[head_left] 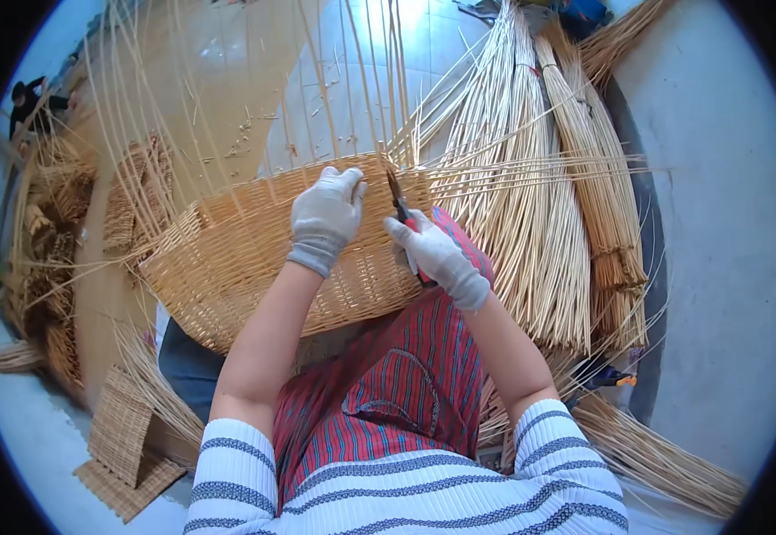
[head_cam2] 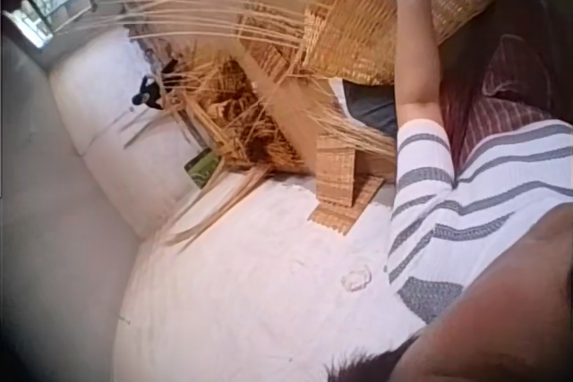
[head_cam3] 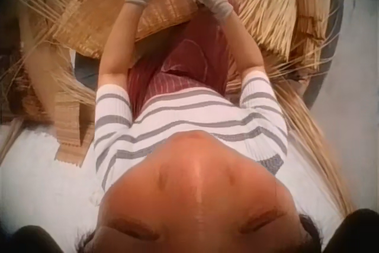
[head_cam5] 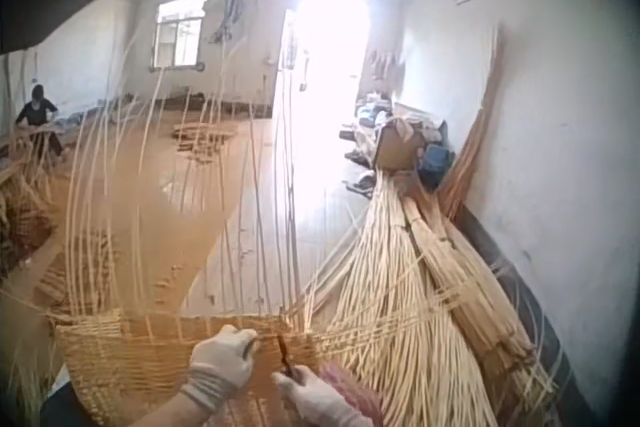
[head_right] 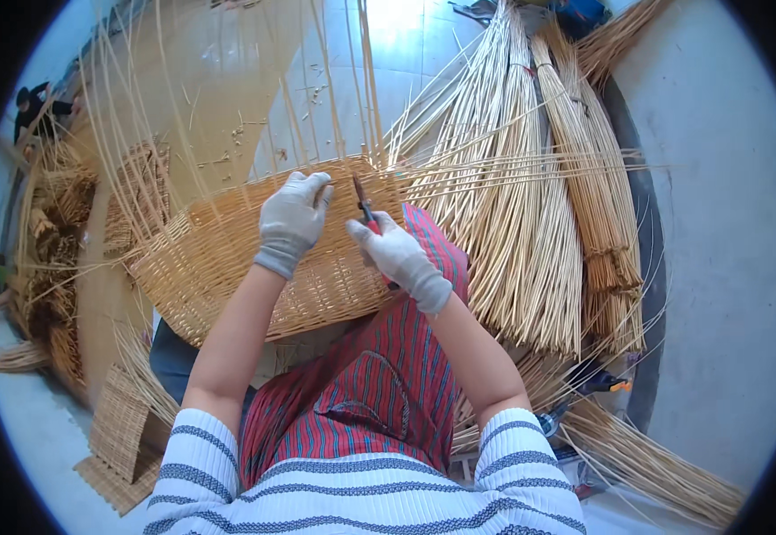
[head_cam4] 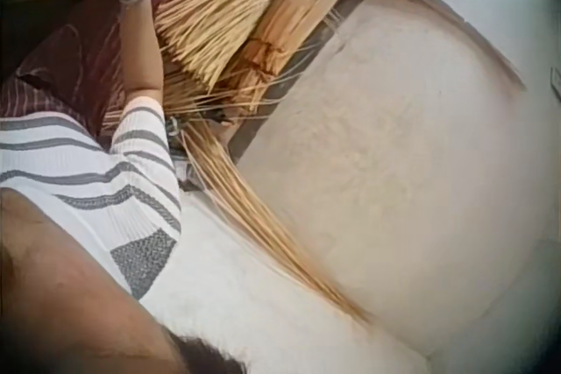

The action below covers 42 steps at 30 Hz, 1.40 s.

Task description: Weaving a basket using long straw or wicker strands, including measuring and trimming with shears.

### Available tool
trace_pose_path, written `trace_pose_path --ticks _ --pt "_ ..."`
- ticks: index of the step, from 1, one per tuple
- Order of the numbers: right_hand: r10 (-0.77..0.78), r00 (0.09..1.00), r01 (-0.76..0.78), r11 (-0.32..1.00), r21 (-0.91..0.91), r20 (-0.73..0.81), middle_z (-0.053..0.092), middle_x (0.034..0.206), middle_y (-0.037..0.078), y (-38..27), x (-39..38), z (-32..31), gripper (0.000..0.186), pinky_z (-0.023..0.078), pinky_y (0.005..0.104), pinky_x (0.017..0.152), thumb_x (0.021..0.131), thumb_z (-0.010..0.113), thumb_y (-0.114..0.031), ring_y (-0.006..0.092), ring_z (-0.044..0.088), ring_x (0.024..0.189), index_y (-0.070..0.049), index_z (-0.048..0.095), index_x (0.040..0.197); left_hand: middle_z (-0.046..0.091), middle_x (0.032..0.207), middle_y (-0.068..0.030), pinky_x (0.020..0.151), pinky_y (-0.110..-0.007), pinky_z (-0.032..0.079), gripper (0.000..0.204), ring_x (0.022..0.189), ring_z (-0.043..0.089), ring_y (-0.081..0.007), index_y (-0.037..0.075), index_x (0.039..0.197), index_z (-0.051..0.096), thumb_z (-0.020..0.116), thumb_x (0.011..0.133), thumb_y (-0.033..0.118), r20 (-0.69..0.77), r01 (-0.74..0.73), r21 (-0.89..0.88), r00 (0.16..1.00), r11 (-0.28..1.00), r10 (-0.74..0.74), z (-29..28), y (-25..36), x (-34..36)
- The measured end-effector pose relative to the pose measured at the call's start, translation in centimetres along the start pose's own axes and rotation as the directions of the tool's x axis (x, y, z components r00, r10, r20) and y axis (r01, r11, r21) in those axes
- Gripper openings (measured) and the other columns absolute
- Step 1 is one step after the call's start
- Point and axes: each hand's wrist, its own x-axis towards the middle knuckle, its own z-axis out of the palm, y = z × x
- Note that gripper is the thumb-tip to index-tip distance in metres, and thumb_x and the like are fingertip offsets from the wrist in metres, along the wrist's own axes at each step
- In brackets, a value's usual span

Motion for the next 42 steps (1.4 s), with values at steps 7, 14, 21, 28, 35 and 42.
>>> trace_pose_path --ticks 7,14,21,28,35,42 --pt "-0.037 0.999 0.040 0.981 0.188 -0.019 0.058 0.074 0.001 -0.2 -2.9 0.9 0.043 0.049 0.0298 0.054 0.104 0.071 -0.044 0.0103 0.057 0.059 -0.005 0.059 0.119 0.070 0.098 -0.0123 0.070 -0.050 0.058 0.017 0.084 0.074 -0.0366 0.019 0.110 0.072 0.062 0.104 0.032 -0.041 -0.004 0.079 0.999 0.997 0.008 0.7 -0.2 1.5" --pt "0.087 0.995 -0.062 0.924 0.379 -0.049 0.061 0.075 0.002 0.7 -4.7 0.3 0.040 0.052 0.0293 0.054 0.105 0.070 -0.045 0.0129 0.061 0.059 -0.009 0.057 0.115 0.069 0.105 -0.0133 0.067 -0.051 0.058 0.016 0.082 0.074 -0.0365 0.018 0.113 0.072 0.065 0.100 0.024 -0.028 0.020 0.154 0.999 0.988 -0.016 0.5 1.8 0.2" --pt "0.096 0.982 -0.057 0.971 0.234 -0.161 0.066 0.075 0.003 -0.6 -3.0 -0.8 0.048 0.054 0.0294 0.054 0.103 0.070 -0.054 0.0142 0.066 0.060 -0.007 0.063 0.110 0.067 0.103 -0.0072 0.065 -0.046 0.057 0.018 0.080 0.073 -0.0324 0.019 0.113 0.074 0.068 0.096 0.017 -0.140 -0.206 0.045 0.968 0.978 0.210 1.6 3.5 1.4" --pt "0.066 0.986 0.000 0.917 0.399 -0.151 0.059 0.070 0.001 0.6 -4.1 -1.8 0.043 0.047 0.0298 0.048 0.102 0.074 -0.046 0.0141 0.059 0.052 -0.008 0.058 0.112 0.070 0.103 -0.0054 0.066 -0.046 0.059 0.013 0.081 0.074 -0.0306 0.020 0.105 0.074 0.065 0.096 0.018 -0.020 -0.218 0.124 0.975 0.968 0.222 3.9 3.6 3.7" --pt "0.071 0.981 0.007 0.917 0.399 -0.180 0.064 0.076 0.001 1.5 -5.2 -1.6 0.041 0.052 0.0288 0.054 0.106 0.069 -0.040 0.0137 0.062 0.058 -0.009 0.062 0.132 0.070 0.110 -0.0077 0.069 -0.045 0.061 0.019 0.086 0.077 -0.0307 0.011 0.110 0.073 0.060 0.097 0.014 0.235 -0.209 0.329 0.963 0.921 0.134 3.6 7.3 4.7" --pt "-0.182 0.974 0.213 0.936 0.281 -0.133 0.068 0.081 0.003 2.6 -6.8 -1.3 0.032 0.052 0.0273 0.056 0.106 0.071 -0.026 0.0113 0.063 0.061 -0.006 0.064 0.130 0.067 0.130 -0.0125 0.085 -0.044 0.063 0.061 0.103 0.076 -0.0310 0.005 0.151 0.055 0.073 0.099 0.031 0.010 -0.183 -0.370 0.980 0.911 0.201 0.9 5.1 -4.2"
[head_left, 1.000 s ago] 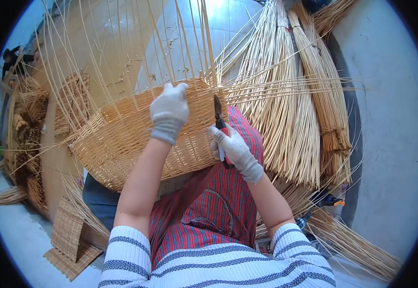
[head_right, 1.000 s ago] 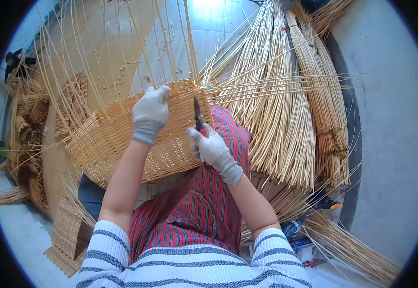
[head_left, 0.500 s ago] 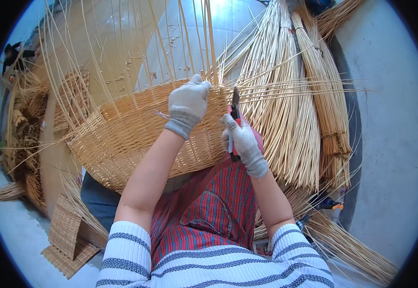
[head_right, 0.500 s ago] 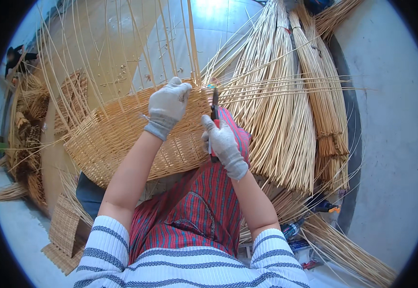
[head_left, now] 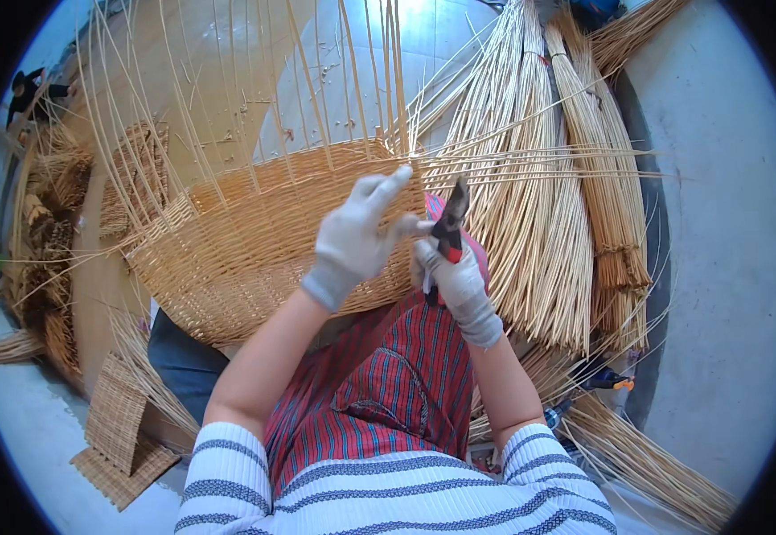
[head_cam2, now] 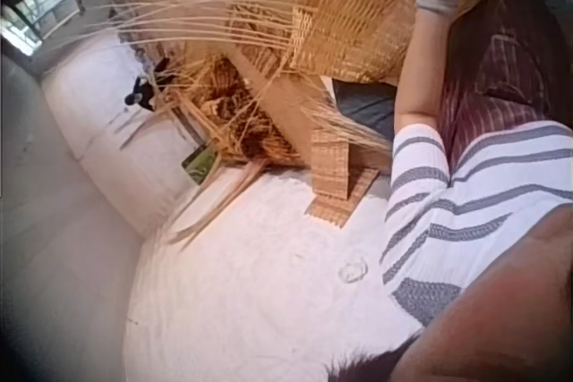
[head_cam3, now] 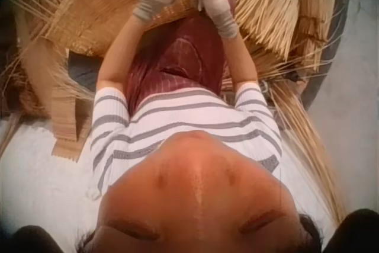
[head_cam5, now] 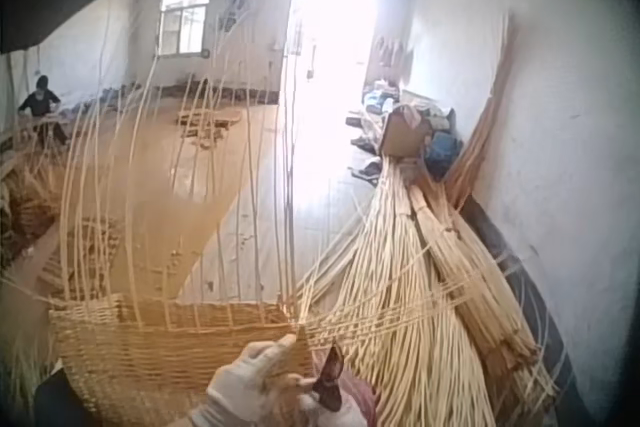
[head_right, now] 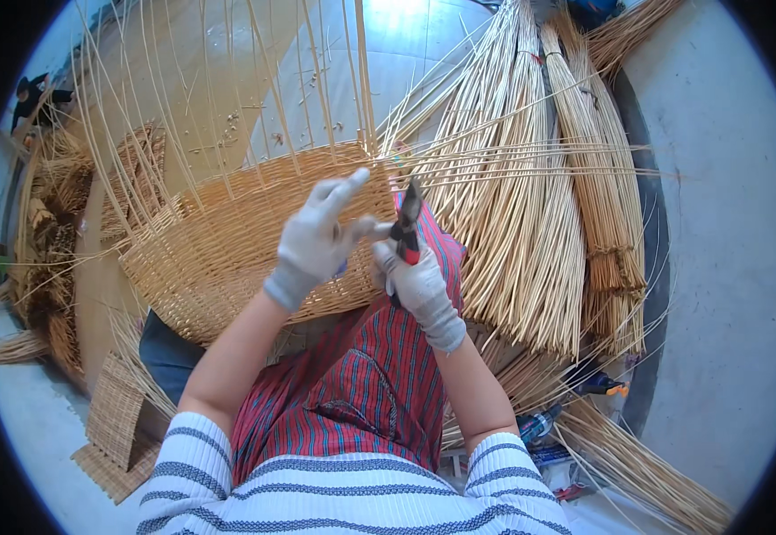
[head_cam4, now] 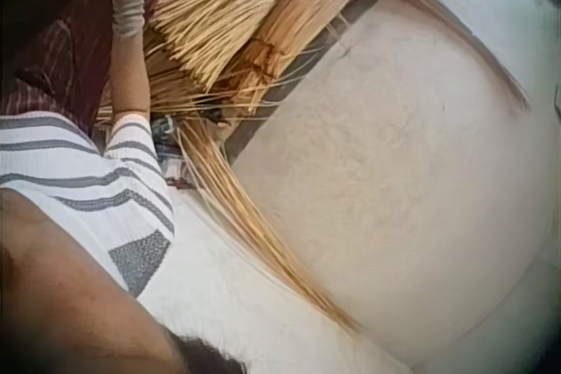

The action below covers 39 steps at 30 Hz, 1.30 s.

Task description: Weaving a basket using long straw or wicker strands, including measuring and trimming with shears.

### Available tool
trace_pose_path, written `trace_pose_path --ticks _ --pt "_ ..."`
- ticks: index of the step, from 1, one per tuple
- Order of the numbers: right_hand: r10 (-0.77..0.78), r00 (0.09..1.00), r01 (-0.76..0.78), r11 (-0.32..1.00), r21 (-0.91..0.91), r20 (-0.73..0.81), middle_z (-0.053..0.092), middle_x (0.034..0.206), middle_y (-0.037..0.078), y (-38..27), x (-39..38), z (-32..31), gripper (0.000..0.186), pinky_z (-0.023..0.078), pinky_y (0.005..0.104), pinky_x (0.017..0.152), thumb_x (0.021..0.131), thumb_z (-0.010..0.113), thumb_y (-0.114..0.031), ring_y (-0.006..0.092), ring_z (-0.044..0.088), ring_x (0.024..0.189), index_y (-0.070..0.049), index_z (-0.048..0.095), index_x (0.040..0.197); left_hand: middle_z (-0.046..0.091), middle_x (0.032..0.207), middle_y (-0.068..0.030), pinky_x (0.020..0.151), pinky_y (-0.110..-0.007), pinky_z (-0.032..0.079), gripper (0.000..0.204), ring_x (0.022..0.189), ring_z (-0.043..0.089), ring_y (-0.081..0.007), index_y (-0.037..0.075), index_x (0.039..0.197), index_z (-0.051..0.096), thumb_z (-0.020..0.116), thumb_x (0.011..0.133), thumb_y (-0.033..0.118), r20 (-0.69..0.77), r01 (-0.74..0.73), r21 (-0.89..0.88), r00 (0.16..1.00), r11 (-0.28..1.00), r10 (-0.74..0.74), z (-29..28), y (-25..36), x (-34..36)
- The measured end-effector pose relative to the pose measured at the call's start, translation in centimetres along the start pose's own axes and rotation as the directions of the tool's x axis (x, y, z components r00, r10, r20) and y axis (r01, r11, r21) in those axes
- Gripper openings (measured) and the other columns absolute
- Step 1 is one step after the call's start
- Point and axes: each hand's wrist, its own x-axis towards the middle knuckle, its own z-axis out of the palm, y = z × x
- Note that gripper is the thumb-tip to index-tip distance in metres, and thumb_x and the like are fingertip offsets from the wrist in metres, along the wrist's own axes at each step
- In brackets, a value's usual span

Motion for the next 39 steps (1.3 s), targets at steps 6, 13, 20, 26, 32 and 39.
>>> trace_pose_path --ticks 6,13,20,26,32,39 --pt "0.307 0.846 -0.227 0.947 -0.226 0.437 0.065 0.080 -0.001 2.1 -4.1 3.4 0.016 0.052 0.0281 0.061 0.107 0.067 -0.019 0.0109 0.063 0.067 -0.007 0.069 0.118 0.064 0.137 -0.0166 0.102 -0.035 0.055 0.079 0.112 0.069 -0.0268 0.003 0.161 0.045 0.075 0.100 0.044 0.276 0.392 -0.650 0.920 0.651 -0.279 0.1 1.3 -9.2" --pt "-0.009 0.986 -0.004 0.997 -0.081 -0.164 0.062 0.076 0.000 -0.2 -1.3 3.3 0.015 0.047 0.0283 0.055 0.105 0.067 -0.013 0.0117 0.057 0.060 -0.006 0.063 0.118 0.073 0.096 -0.0112 0.073 -0.033 0.057 0.052 0.079 0.070 -0.0186 0.001 0.133 0.064 0.069 0.104 0.044 0.209 0.254 -0.358 0.960 0.898 -0.188 0.4 -3.0 -13.6" --pt "-0.175 0.945 0.105 0.962 -0.252 -0.275 0.059 0.072 -0.002 4.7 7.6 0.9 0.015 0.048 0.0315 0.055 0.100 0.068 -0.010 0.0119 0.056 0.058 -0.006 0.064 0.114 0.066 0.074 -0.0028 0.055 -0.026 0.050 0.033 0.060 0.063 -0.0119 0.006 0.102 0.069 0.057 0.114 0.035 0.101 0.384 -0.848 0.794 0.365 -0.599 3.2 -4.3 -6.1" --pt "-0.178 0.939 0.013 0.873 -0.488 -0.294 0.074 0.099 0.011 4.0 12.4 1.0 0.043 0.056 0.0370 0.081 0.091 0.068 -0.013 0.0217 0.069 0.086 -0.001 0.062 0.132 0.069 0.078 -0.0061 0.054 -0.033 0.057 0.030 0.060 0.064 -0.0143 0.006 0.106 0.067 0.057 0.113 0.033 0.313 0.435 -0.900 0.611 -0.022 -0.727 9.6 -4.8 -3.2" --pt "0.056 0.960 -0.187 0.856 -0.481 -0.274 0.075 0.089 0.011 2.4 17.7 0.6 0.034 0.056 0.0393 0.072 0.089 0.070 -0.019 0.0229 0.071 0.077 -0.002 0.068 0.118 0.073 0.085 -0.0121 0.062 -0.037 0.062 0.029 0.068 0.070 -0.0229 0.004 0.111 0.066 0.052 0.115 0.029 0.471 0.413 -0.865 0.472 -0.285 -0.745 15.3 -3.3 -9.9" --pt "-0.146 0.958 0.006 0.871 -0.491 -0.248 0.079 0.091 0.015 3.3 20.3 0.4 0.016 0.063 0.0368 0.069 0.101 0.069 -0.012 0.0265 0.079 0.078 0.003 0.071 0.105 0.075 0.094 -0.0150 0.065 -0.035 0.062 0.030 0.073 0.072 -0.0212 0.005 0.132 0.057 0.043 0.117 0.027 0.499 0.510 -0.826 0.461 -0.241 -0.734 16.2 -3.3 -10.8"
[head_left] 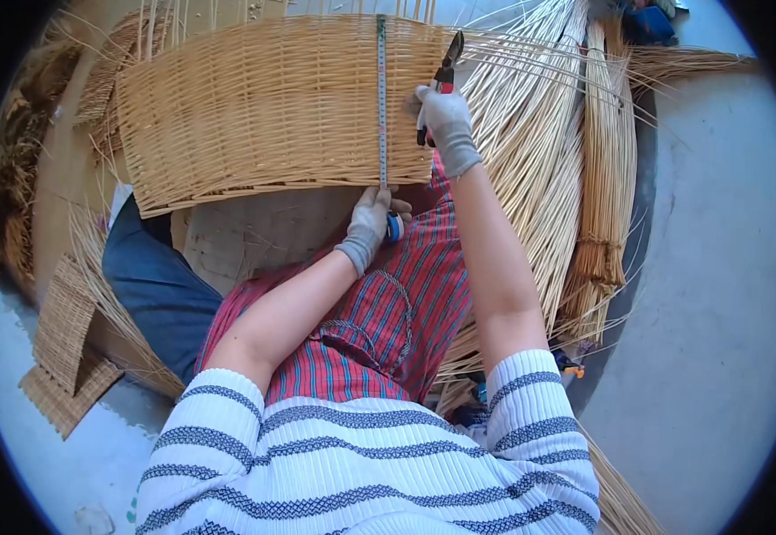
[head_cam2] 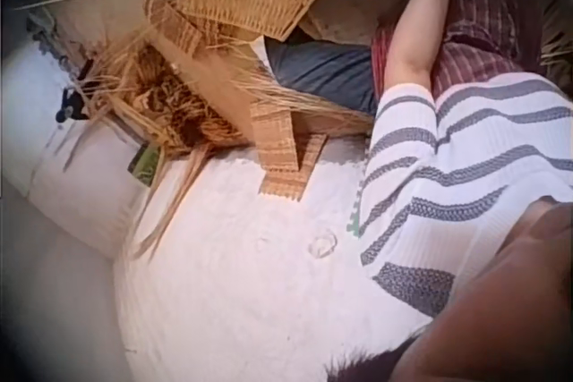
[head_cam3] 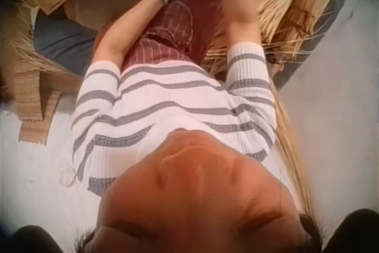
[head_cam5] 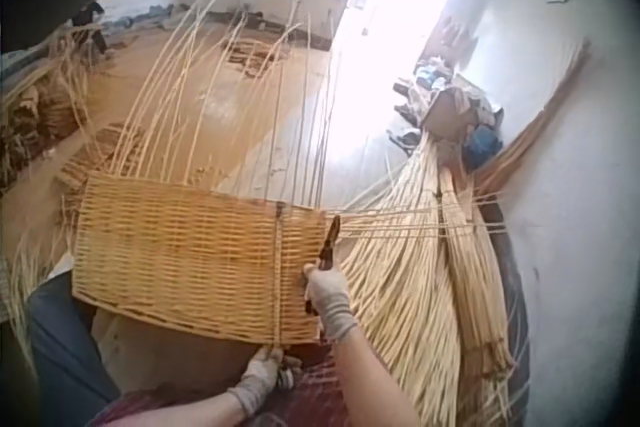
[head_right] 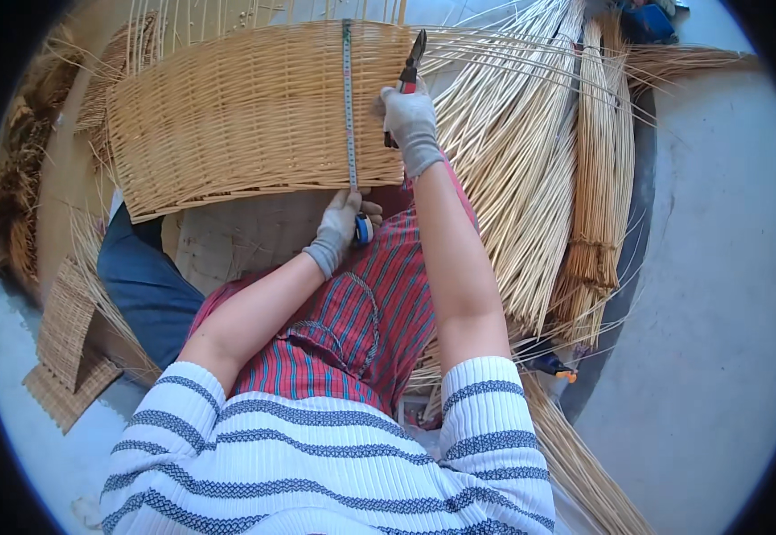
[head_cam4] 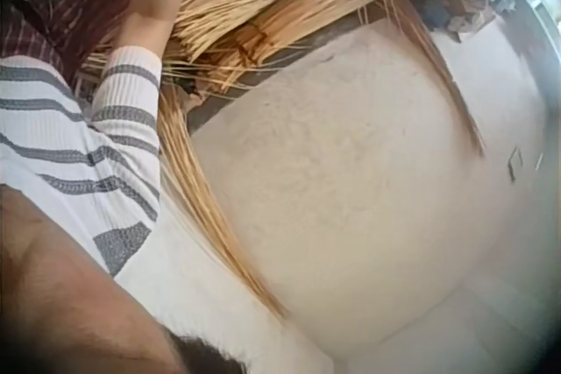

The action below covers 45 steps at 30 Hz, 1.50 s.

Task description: Weaving a basket using long straw or wicker strands, including measuring and trimming with shears.

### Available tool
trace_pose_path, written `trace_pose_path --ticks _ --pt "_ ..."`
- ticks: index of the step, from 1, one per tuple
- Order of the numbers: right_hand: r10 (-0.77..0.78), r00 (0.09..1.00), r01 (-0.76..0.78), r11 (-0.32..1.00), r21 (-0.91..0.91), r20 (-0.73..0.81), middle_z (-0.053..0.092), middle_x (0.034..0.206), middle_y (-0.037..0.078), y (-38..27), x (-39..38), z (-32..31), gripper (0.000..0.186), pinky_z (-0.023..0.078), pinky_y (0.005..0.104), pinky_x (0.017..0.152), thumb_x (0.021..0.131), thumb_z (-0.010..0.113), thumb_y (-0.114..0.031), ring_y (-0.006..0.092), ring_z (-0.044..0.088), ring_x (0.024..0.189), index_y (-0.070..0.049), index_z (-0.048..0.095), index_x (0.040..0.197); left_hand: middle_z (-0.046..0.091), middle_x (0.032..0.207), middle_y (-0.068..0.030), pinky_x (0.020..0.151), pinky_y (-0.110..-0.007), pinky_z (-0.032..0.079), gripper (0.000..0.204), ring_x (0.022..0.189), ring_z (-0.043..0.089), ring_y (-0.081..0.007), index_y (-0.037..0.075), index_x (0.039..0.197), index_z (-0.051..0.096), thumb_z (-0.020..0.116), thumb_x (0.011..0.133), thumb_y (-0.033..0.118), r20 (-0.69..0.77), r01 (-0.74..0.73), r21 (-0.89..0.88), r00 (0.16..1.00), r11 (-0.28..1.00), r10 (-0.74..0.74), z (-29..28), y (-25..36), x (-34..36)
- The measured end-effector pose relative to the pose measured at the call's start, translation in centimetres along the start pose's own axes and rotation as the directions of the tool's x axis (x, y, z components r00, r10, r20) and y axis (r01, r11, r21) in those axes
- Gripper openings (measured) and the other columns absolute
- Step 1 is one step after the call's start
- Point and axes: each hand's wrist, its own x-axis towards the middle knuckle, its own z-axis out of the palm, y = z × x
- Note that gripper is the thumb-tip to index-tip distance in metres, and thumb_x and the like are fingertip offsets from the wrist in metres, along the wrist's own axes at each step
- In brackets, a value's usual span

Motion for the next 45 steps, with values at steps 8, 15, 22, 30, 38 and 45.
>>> trace_pose_path --ticks 8,15,22,30,38,45 --pt "0.066 0.997 -0.073 0.985 0.159 0.049 0.077 0.089 0.012 -2.1 -1.6 0.0 0.023 0.062 0.0368 0.067 0.099 0.071 -0.016 0.0231 0.078 0.078 -0.002 0.061 0.113 0.073 0.096 -0.0150 0.067 -0.034 0.062 0.028 0.077 0.071 -0.0201 0.006 0.134 0.054 0.042 0.117 0.025 0.069 -0.023 -0.016 0.997 1.000 0.024 -0.5 0.3 -0.2" --pt "-0.037 0.999 0.035 0.997 -0.068 -0.038 0.070 0.082 0.005 -1.7 -1.7 -0.2 0.021 0.056 0.0382 0.063 0.092 0.073 -0.015 0.0198 0.069 0.067 -0.005 0.064 0.108 0.074 0.088 -0.0124 0.061 -0.032 0.056 0.027 0.067 0.068 -0.0197 0.000 0.114 0.064 0.047 0.115 0.020 0.037 -0.179 0.043 0.983 0.983 0.178 -1.2 0.4 0.0" --pt "0.034 0.999 -0.029 0.975 0.220 -0.018 0.071 0.082 0.004 -1.3 -1.9 0.3 0.023 0.058 0.0344 0.064 0.096 0.073 -0.014 0.0168 0.070 0.068 -0.006 0.064 0.116 0.071 0.080 -0.0103 0.060 -0.034 0.058 0.032 0.064 0.067 -0.0186 0.003 0.112 0.063 0.050 0.115 0.033 -0.048 -0.172 0.107 0.983 0.979 0.178 -6.6 3.0 -2.5" --pt "0.007 0.999 -0.007 1.000 -0.011 -0.034 0.075 0.083 0.006 -2.6 -2.3 -0.2 0.025 0.058 0.0357 0.063 0.097 0.074 -0.021 0.0190 0.072 0.067 -0.005 0.067 0.115 0.073 0.082 -0.0101 0.059 -0.033 0.058 0.033 0.066 0.068 -0.0182 0.005 0.120 0.061 0.048 0.116 0.034 -0.036 -0.141 0.145 0.988 0.979 0.148 -6.6 2.3 -3.0" --pt "0.008 0.999 -0.002 0.988 0.152 -0.034 0.075 0.084 0.009 -0.5 -0.6 0.4 0.025 0.058 0.0361 0.064 0.097 0.075 -0.022 0.0204 0.073 0.068 -0.005 0.064 0.112 0.073 0.079 -0.0111 0.057 -0.032 0.057 0.035 0.062 0.069 -0.0183 0.007 0.115 0.064 0.046 0.117 0.037 0.035 -0.093 0.097 0.995 0.991 0.090 -5.5 2.7 -3.6" --pt "-0.004 1.000 0.005 0.995 0.103 -0.016 0.076 0.082 0.011 -1.8 -1.5 0.3 0.021 0.060 0.0362 0.064 0.101 0.069 -0.018 0.0216 0.075 0.070 -0.005 0.061 0.116 0.073 0.083 -0.0129 0.058 -0.033 0.059 0.036 0.063 0.071 -0.0210 0.005 0.133 0.056 0.046 0.116 0.036 -0.004 -0.060 0.164 0.998 0.985 0.062 -5.2 3.5 -3.1"
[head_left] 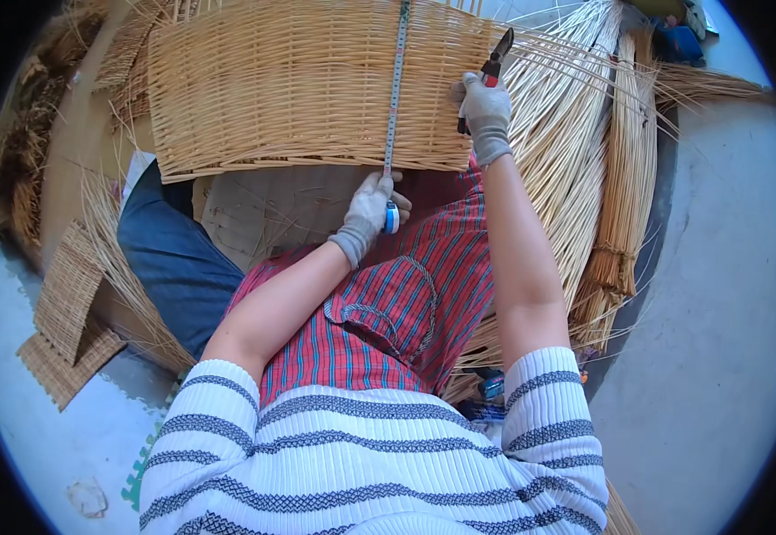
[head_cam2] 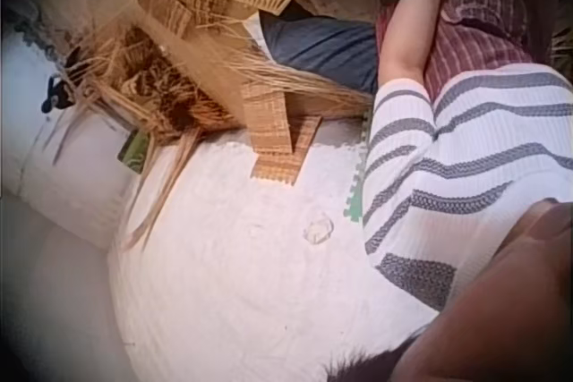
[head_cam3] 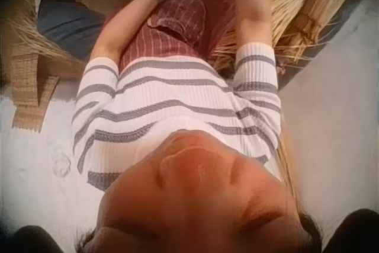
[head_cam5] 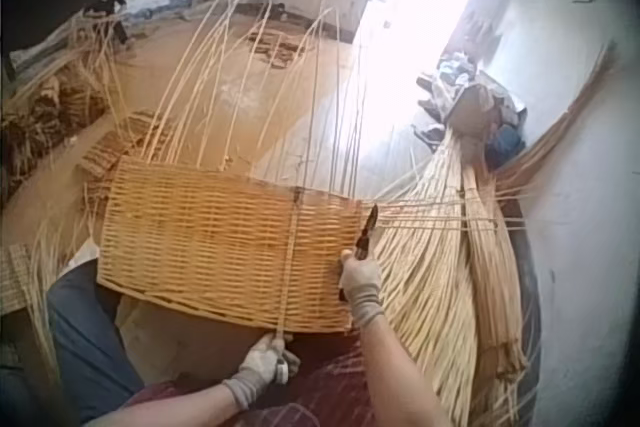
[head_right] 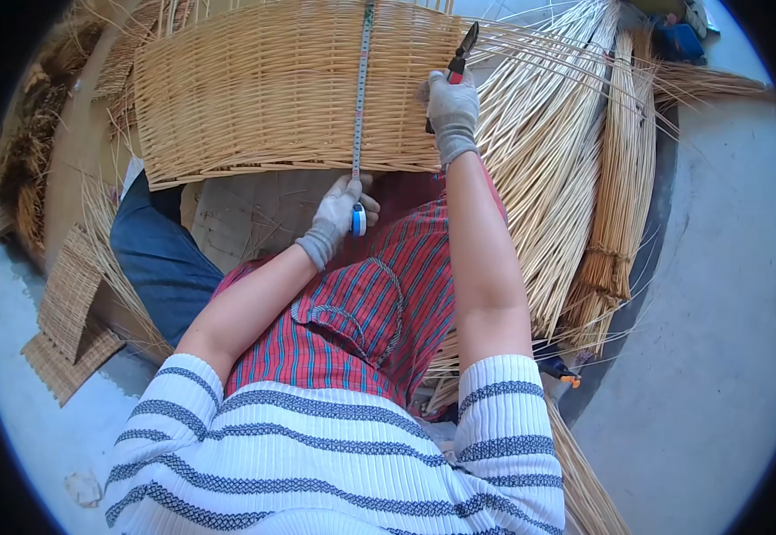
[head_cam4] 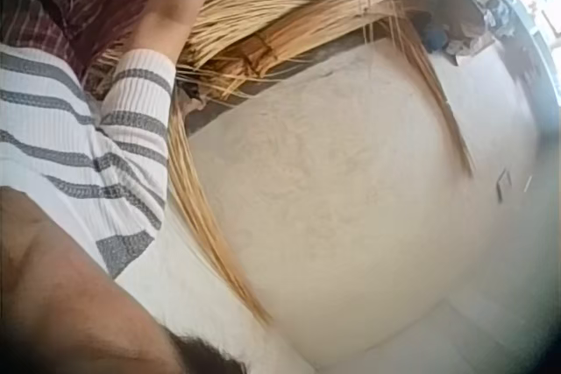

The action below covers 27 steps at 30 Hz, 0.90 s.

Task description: Weaving a basket using long straw or wicker strands, including measuring and trimming with shears.

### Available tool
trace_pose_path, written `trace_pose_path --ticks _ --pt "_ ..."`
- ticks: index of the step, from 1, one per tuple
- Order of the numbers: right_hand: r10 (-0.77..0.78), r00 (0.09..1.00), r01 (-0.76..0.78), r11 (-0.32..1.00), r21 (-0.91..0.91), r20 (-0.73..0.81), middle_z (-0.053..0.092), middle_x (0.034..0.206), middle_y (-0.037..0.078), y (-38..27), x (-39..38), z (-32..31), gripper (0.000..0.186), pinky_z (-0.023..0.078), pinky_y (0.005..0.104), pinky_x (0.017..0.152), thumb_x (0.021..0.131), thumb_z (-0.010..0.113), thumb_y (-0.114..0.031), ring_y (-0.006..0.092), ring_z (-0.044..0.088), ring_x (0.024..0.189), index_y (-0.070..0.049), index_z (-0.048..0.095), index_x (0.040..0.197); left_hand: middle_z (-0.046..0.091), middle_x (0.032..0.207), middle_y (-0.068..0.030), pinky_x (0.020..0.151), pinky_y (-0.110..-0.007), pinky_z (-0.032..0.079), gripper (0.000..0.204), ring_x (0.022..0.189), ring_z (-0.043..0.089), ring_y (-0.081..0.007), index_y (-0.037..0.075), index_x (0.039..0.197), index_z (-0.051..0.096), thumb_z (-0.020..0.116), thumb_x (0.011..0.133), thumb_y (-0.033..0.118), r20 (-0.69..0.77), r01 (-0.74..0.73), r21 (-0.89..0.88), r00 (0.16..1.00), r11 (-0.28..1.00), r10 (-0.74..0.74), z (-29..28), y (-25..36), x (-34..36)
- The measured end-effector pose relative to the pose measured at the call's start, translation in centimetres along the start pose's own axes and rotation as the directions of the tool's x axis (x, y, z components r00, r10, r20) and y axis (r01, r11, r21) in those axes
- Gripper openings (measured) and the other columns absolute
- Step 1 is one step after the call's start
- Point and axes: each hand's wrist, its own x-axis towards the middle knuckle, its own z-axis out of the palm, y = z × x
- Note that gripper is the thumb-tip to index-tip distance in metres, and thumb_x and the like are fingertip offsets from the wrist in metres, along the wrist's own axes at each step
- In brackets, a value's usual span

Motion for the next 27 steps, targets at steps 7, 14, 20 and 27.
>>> trace_pose_path --ticks 7,14,20,27 --pt "-0.038 0.995 0.030 0.996 -0.080 -0.097 0.079 0.086 0.012 -0.9 -0.2 0.5 0.021 0.059 0.0335 0.061 0.101 0.073 -0.021 0.0223 0.077 0.070 -0.002 0.069 0.108 0.073 0.087 -0.0127 0.062 -0.035 0.060 0.034 0.070 0.071 -0.0188 0.006 0.137 0.052 0.045 0.117 0.032 0.045 0.118 -0.020 0.992 0.993 -0.117 -1.2 -3.1 0.2" --pt "-0.124 0.990 0.106 0.972 -0.211 -0.073 0.074 0.089 0.012 2.2 1.7 -0.1 0.032 0.056 0.0407 0.076 0.093 0.076 -0.028 0.0256 0.073 0.082 -0.002 0.067 0.109 0.074 0.088 -0.0078 0.072 -0.030 0.058 0.031 0.076 0.069 -0.0139 0.006 0.114 0.065 0.052 0.115 0.034 0.087 -0.196 -0.027 0.976 0.980 0.198 -1.8 -4.2 -0.6" --pt "-0.102 0.992 0.102 0.995 -0.006 -0.080 0.073 0.088 0.010 2.8 0.9 0.0 0.033 0.056 0.0415 0.077 0.094 0.078 -0.026 0.0240 0.072 0.079 -0.003 0.067 0.114 0.074 0.085 -0.0073 0.062 -0.031 0.060 0.028 0.066 0.069 -0.0146 0.009 0.113 0.066 0.053 0.115 0.033 -0.051 -0.234 -0.117 0.972 0.965 0.230 -2.8 1.5 -0.7" --pt "-0.120 0.984 0.090 0.973 -0.213 -0.132 0.073 0.080 0.010 1.7 1.0 -0.1 0.030 0.055 0.0417 0.072 0.093 0.078 -0.031 0.0255 0.072 0.076 -0.003 0.070 0.102 0.073 0.084 -0.0103 0.060 -0.033 0.060 0.031 0.065 0.070 -0.0178 0.007 0.123 0.058 0.049 0.116 0.036 -0.087 -0.045 -0.126 0.996 0.991 0.034 -4.5 0.6 -2.0"
